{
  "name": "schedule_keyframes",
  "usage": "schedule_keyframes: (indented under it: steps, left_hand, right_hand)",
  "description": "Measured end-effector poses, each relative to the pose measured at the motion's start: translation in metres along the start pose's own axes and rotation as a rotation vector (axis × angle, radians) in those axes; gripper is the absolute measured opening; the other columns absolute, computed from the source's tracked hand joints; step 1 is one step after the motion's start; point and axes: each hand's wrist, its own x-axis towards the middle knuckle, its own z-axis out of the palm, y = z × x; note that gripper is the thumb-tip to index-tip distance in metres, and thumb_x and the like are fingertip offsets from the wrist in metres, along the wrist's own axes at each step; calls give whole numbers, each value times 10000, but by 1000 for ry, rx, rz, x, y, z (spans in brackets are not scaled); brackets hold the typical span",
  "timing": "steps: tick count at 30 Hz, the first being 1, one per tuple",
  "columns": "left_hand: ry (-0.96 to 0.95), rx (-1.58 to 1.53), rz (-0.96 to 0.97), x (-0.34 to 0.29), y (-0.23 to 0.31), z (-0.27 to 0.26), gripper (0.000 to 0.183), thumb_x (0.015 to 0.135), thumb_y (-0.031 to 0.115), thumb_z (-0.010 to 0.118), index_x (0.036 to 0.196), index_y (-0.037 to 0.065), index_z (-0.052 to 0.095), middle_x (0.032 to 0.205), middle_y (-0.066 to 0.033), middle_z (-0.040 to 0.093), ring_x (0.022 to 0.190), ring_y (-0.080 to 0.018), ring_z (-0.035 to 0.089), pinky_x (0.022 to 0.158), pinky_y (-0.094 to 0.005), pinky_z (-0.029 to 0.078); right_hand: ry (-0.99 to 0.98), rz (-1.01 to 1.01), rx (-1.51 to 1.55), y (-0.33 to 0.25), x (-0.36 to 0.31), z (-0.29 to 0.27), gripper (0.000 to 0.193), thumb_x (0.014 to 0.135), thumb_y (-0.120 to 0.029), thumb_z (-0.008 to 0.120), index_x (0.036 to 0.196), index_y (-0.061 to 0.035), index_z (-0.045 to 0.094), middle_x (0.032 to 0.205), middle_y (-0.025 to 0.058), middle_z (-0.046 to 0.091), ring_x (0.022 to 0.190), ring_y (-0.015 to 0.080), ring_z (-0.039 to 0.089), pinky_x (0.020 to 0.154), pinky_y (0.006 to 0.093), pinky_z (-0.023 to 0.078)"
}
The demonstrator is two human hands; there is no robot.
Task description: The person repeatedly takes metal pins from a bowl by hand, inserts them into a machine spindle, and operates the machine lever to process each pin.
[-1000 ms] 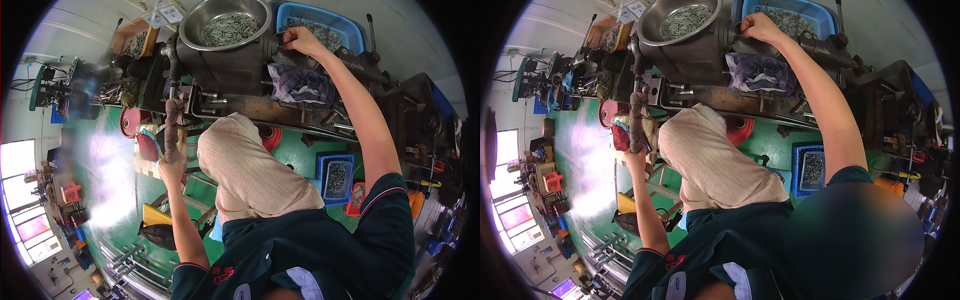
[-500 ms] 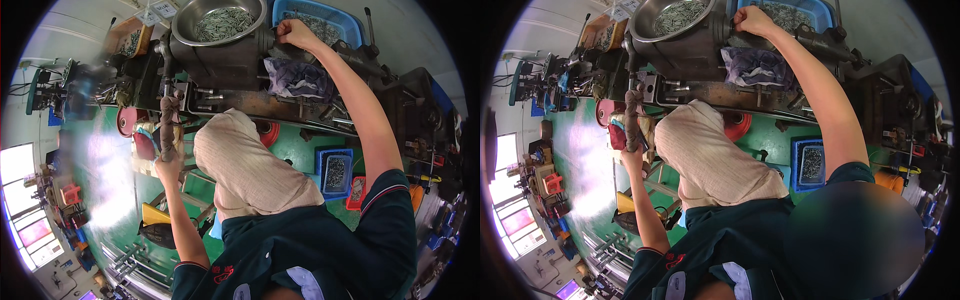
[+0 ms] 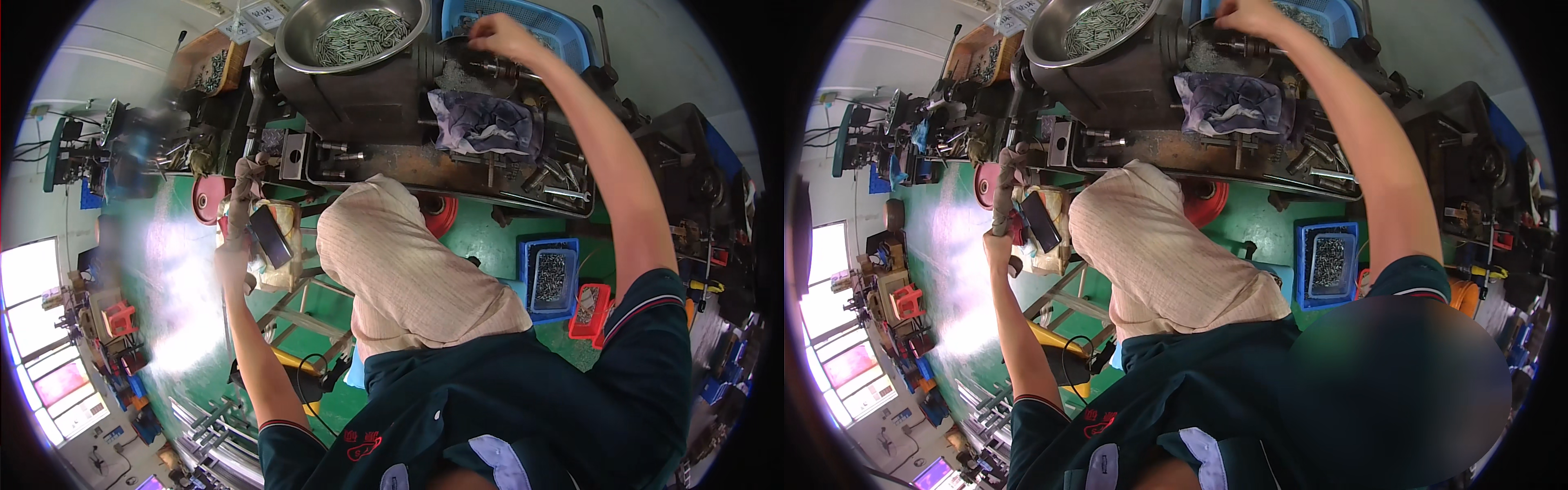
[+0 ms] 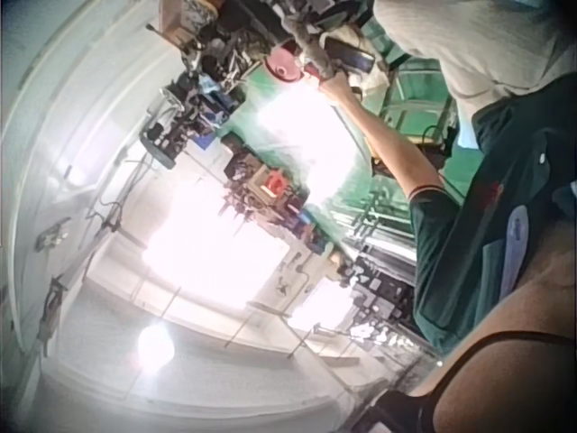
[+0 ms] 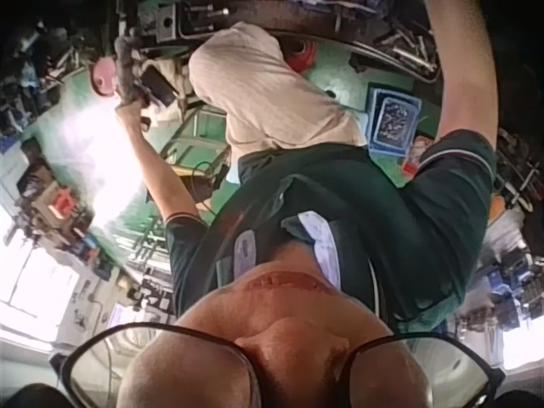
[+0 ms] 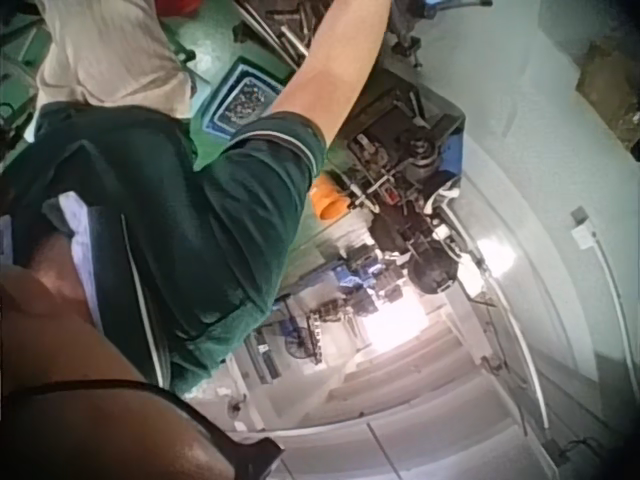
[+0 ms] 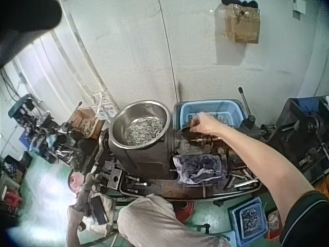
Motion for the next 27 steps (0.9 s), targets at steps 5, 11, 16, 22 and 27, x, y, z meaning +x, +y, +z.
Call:
schedule_keyframes:
  steps: [5, 11, 16, 22, 27]
  left_hand:
    - [-6, -31, 17, 3, 1, 2, 210, 666, 140, 613, 739, -57, 602, 579, -113, 565, 544, -154, 506, 550, -325, 418]
    - [10, -34, 40, 0, -6, 3, 213, 668, 141, 610, 726, -63, 593, 569, -110, 555, 540, -141, 484, 542, -323, 410]
    - [27, 22, 66, 4, -15, 9, 220, 670, 141, 604, 727, -71, 587, 564, -111, 550, 541, -130, 471, 542, -322, 409]
    - [16, -3, 23, -2, 0, 3, 220, 669, 144, 605, 731, -66, 587, 563, -114, 551, 538, -138, 478, 553, -324, 413]
    - [1, -37, -23, -4, 8, 6, 235, 674, 161, 616, 741, -63, 593, 577, -133, 561, 544, -151, 496, 560, -328, 418]
  right_hand:
    - [154, 509, -833, 54, -32, -111, 447, 765, -544, 466, 947, -166, 621, 942, 31, 612, 935, 232, 561, 792, 457, 395]
    - [540, 540, -805, 87, -137, -149, 384, 787, -421, 495, 846, -56, 595, 906, 80, 600, 862, 253, 561, 762, 382, 410]
    - [545, 592, -1079, 68, -244, -144, 558, 805, -572, 360, 958, -87, 590, 950, 113, 585, 943, 296, 525, 818, 430, 384]
    - [431, 814, -935, 32, -264, -128, 673, 757, -648, 378, 1002, -64, 605, 884, 198, 603, 864, 359, 567, 735, 407, 448]
    - [435, 868, -949, 16, -263, -126, 684, 754, -657, 371, 993, -61, 610, 872, 198, 605, 864, 351, 569, 741, 412, 448]
